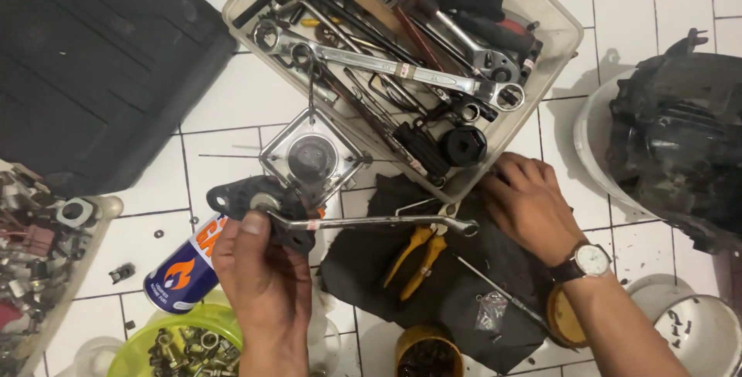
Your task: The recorder is repairing or assembling mechanical components, possibly from a motorcycle, using various hand tools.
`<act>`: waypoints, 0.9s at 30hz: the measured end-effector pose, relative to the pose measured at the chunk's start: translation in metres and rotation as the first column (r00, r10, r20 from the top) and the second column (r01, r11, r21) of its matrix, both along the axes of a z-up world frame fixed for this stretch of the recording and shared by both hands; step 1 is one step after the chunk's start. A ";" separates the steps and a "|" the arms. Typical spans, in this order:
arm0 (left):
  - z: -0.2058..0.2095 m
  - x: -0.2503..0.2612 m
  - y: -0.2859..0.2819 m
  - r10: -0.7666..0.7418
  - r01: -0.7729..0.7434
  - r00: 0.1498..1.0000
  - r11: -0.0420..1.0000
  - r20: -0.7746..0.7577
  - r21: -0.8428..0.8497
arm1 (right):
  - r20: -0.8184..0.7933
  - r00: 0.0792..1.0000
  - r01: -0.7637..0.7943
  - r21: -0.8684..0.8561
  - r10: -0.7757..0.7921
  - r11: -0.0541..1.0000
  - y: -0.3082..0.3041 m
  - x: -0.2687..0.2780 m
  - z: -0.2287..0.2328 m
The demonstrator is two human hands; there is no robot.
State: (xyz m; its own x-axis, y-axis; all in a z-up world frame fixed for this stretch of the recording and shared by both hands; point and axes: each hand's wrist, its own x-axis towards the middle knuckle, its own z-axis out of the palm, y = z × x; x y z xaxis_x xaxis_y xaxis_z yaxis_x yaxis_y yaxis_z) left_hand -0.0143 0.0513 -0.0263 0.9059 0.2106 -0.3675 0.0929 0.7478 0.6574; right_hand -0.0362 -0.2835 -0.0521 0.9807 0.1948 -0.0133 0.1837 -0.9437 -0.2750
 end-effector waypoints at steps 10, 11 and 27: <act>0.006 0.006 -0.014 0.005 -0.003 0.999 0.999 -0.035 0.039 | -0.274 0.956 -0.180 -0.255 0.108 0.950 -0.006 -0.008 0.006; 0.005 0.005 -0.015 0.002 0.000 0.999 0.999 -0.034 0.036 | -0.273 0.957 -0.177 -0.258 0.104 0.950 -0.005 -0.007 0.016; 0.011 0.004 -0.002 0.083 -0.083 0.996 0.997 0.034 -0.001 | -0.262 0.930 0.279 0.040 -0.259 0.960 -0.064 -0.085 0.038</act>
